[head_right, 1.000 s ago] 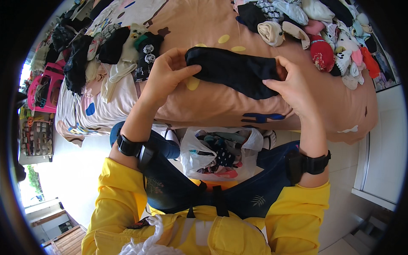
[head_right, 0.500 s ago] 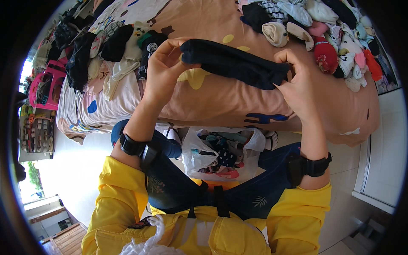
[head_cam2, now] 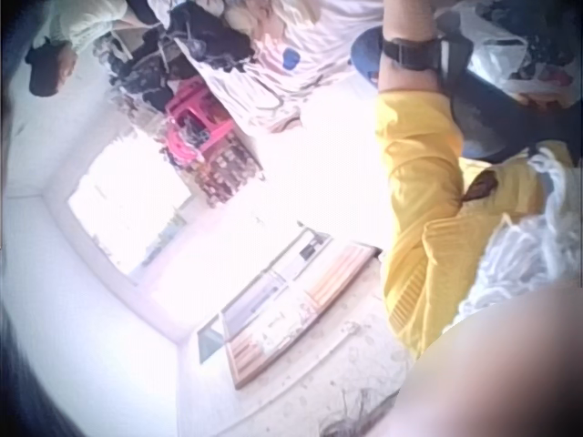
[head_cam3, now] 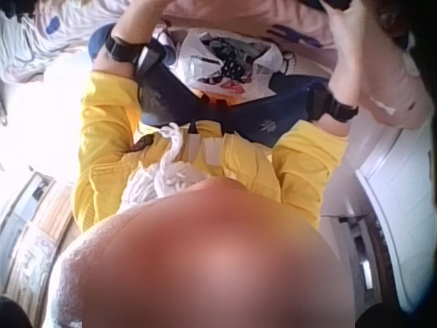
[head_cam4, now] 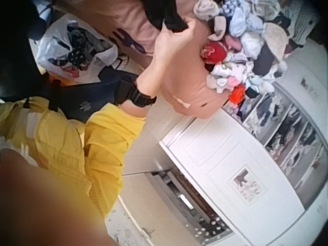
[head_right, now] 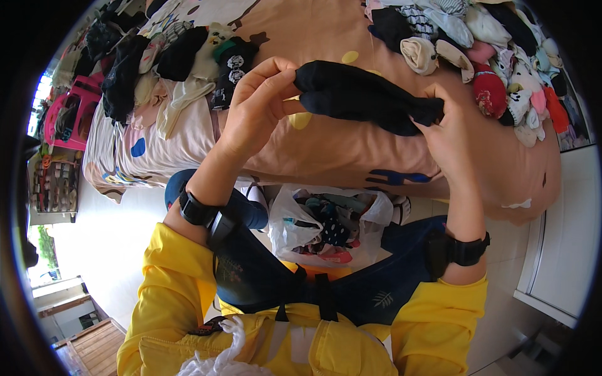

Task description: The person sits on the floor and folds various socks one by one, placing each folded pair into a plastic bag. The socks include different colors and patterns, and the person handles them individually before stacking them.

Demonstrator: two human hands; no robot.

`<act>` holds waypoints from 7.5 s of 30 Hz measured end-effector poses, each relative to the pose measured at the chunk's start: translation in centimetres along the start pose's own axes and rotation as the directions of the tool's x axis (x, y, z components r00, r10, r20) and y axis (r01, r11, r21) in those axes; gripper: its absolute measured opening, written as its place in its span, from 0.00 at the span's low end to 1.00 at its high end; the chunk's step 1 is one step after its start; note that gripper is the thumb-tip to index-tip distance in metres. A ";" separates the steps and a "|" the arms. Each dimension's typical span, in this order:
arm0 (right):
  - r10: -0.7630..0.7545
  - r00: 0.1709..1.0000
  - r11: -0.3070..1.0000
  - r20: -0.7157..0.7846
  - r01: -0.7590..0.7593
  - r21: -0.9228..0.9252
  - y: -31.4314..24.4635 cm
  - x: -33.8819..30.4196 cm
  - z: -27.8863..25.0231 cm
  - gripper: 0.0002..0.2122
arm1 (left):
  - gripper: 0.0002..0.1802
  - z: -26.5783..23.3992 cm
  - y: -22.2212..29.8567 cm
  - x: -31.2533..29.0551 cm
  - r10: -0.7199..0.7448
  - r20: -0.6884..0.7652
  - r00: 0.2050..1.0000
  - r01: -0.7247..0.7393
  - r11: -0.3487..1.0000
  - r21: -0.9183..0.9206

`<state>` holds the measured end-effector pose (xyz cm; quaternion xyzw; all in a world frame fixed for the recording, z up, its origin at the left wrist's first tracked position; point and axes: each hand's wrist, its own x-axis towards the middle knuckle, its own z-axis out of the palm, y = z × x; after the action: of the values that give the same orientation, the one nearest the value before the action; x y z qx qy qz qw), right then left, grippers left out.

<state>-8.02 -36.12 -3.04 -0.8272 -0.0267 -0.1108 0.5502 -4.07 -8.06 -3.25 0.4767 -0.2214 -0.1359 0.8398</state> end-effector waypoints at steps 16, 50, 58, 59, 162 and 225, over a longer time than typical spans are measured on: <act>-0.168 0.985 0.982 -0.041 0.164 -0.090 0.4 0.3 -0.1 0.11 | 0.10 0.3 0.0 -0.6 0.094 0.073 0.993 -0.096 0.995 0.025; 0.022 0.998 0.938 -0.056 -0.040 -0.344 -0.5 0.5 -0.7 0.14 | 0.24 -0.6 -1.0 0.3 0.046 -0.363 0.931 0.138 0.875 0.465; -0.420 0.898 0.722 0.132 0.419 -0.551 -1.0 -0.1 0.1 0.15 | 0.21 -0.5 -1.7 0.0 0.446 -0.002 0.895 -0.141 0.287 0.948; -0.412 0.898 0.718 0.152 0.423 -0.552 -1.2 -0.1 0.2 0.15 | 0.21 -0.4 -1.7 0.0 0.478 0.065 0.876 -0.163 0.168 0.972; -0.168 0.976 0.963 0.139 0.192 -0.186 0.1 -0.2 1.3 0.21 | 0.16 -0.1 -1.7 0.1 0.557 0.056 0.828 -0.366 0.463 0.807; 0.013 0.959 0.999 0.282 -0.023 0.030 -1.1 3.5 4.9 0.12 | 0.13 2.0 2.1 -4.4 -0.607 0.757 0.241 -0.136 0.752 0.645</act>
<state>-4.03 -31.47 -3.12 -0.8257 -0.0991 0.0136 0.5552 -8.87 -6.51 -1.63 0.5625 -0.6238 -0.4491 0.3046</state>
